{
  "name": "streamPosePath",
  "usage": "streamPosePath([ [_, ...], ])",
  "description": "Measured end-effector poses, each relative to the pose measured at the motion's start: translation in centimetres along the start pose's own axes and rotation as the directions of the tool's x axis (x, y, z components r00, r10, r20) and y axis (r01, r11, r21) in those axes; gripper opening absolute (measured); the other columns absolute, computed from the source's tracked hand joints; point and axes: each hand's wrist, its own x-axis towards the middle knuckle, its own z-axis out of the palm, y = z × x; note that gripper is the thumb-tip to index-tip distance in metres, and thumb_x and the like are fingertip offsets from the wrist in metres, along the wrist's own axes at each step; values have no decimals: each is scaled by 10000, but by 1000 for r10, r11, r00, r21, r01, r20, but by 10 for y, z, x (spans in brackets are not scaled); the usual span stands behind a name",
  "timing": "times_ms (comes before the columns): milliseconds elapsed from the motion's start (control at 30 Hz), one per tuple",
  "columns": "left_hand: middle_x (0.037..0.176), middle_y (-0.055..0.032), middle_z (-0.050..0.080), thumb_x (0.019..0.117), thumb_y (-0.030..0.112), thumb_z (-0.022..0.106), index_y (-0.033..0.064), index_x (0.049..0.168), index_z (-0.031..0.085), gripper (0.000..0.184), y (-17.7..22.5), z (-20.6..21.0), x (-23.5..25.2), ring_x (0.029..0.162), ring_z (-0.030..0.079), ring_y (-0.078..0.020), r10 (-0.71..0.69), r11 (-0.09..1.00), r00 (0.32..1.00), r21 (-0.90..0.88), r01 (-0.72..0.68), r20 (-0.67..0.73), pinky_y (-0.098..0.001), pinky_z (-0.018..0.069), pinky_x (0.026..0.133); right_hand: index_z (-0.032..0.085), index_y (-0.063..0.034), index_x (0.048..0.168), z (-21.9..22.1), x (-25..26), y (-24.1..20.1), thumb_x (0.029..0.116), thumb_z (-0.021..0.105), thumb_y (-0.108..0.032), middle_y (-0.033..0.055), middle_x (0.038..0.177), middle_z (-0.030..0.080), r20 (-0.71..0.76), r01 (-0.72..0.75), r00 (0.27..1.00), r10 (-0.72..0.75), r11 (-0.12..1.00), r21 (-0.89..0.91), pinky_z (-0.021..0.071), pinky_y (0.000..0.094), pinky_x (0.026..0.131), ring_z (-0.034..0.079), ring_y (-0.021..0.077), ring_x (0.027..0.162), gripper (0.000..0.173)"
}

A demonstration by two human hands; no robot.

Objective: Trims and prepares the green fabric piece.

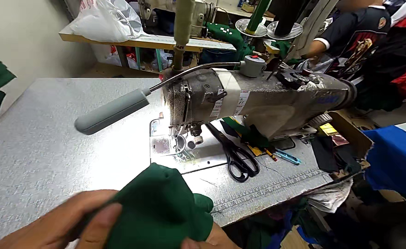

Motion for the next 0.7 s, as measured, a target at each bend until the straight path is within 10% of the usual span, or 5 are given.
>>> streamPosePath([
  [133,920,113,684,1023,17,504,11,1004,629,126,-13,-1,25,890,654,49,42,996,947,91,-14,-318,-197,572,842,666,-93,1133,1,-1,-4,1072,506,-168,57,1015,771,-297,3,955,-18,999,-52,650,359,627,766,173,797,187],
  [267,1021,-206,667,1009,330,560,-41,1250,562,442,-97,-32,41,838,665,-260,-64,827,926,500,258,-373,-505,556,744,617,-30,1307,-22,-22,-22,1061,469,-79,83,933,765,-386,-172,922,12,907,-383,630,342,613,745,179,753,291],
  [367,1258,-286,603,945,394,646,11,1470,463,675,-114,-45,34,1012,657,-451,-172,735,952,611,295,-253,-660,530,819,688,-14,1205,-65,-37,-65,1039,541,-93,34,968,753,-281,-197,909,-309,277,-941,630,275,670,728,97,805,236],
  [467,1132,-156,705,955,562,542,74,1240,690,584,-89,-29,18,1030,684,-331,-17,678,994,730,88,-104,-549,563,853,739,-42,1179,-124,-34,-114,1004,536,-337,165,1085,740,-82,-344,896,-437,-563,-751,582,546,824,713,336,990,398],
  [700,784,-55,656,930,459,585,145,856,725,352,-82,28,-12,746,673,-278,0,713,975,684,-156,223,-432,562,587,752,-7,1065,-164,0,-133,961,549,-475,229,955,709,-248,-454,886,-392,-621,-639,539,675,743,697,435,856,521],
])
